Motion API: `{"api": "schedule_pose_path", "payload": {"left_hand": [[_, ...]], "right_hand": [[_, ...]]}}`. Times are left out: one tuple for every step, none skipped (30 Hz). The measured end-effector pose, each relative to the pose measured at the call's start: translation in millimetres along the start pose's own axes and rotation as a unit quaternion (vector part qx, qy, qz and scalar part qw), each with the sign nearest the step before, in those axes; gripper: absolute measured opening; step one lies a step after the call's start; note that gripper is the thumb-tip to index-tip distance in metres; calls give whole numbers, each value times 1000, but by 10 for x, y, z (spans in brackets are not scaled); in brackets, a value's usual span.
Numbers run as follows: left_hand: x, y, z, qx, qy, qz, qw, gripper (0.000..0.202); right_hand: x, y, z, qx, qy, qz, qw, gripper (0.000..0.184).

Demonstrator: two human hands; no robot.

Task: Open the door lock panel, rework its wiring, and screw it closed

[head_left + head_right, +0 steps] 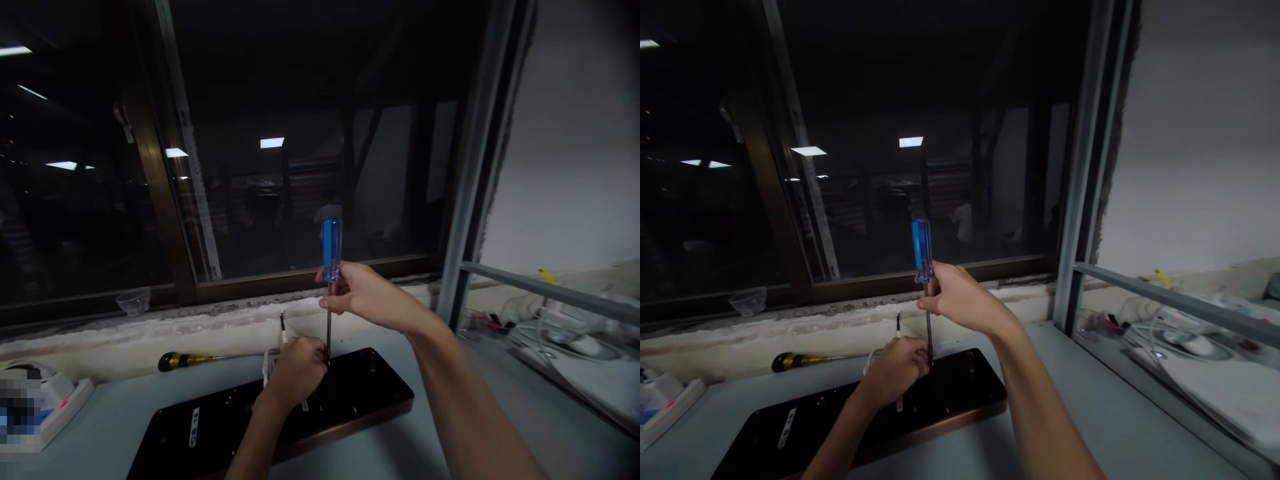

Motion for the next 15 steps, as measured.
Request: {"api": "schedule_pose_path", "payload": {"left_hand": [[-4,-1,-5,-1,5,7,1000,26],[-12,6,-10,-4,9,12,1000,24],[-22,15,-16,-8,12,15,1000,22],[-31,27,-21,-13,14,20,1000,21],[-39,37,-25,-19,15,27,999,20],[-39,45,-27,-24,17,37,999,19],[-32,49,-28,-29,20,45,998,19],[-19,47,-27,-32,24,51,998,19],[-3,39,-25,-33,27,54,998,19],[14,28,-20,-32,30,55,997,20],[29,15,-15,-31,31,58,997,20],[37,8,-9,-29,30,62,997,20],[36,12,-4,-29,26,70,997,20],[23,34,-1,-32,21,80,996,20],[1,77,-4,-36,16,93,995,20]], "right_hand": [[3,-5,0,2,-2,1,1000,23],[4,-9,1,4,-4,1,1000,23],[4,-11,2,5,-6,-3,1000,23],[2,-8,3,4,-7,-7,1000,23],[-1,-3,3,2,-8,-11,1000,23],[-3,3,1,0,-8,-14,1000,23],[-6,12,-3,-1,-8,-14,1000,23],[-9,23,-8,-3,-8,-14,1000,23],[-10,36,-15,-6,-7,-12,1000,22],[-13,52,-24,-9,-8,-9,1000,22],[-14,72,-33,-13,-9,-6,1000,22],[-15,94,-44,-17,-11,-2,1000,22],[-15,117,-55,-20,-13,1,1000,23],[-13,142,-68,-24,-16,3,1000,24],[-6,169,-82,-28,-17,5,999,25]]}}
Point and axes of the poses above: each hand's wrist, its own z-axis towards the middle knuckle, its own y-axis out of the back of the hand, x = y × z, the point moved 10 cm from there along z, towards the middle knuckle, and after that the axes turned 3 degrees about y, right-handed, at the moved point
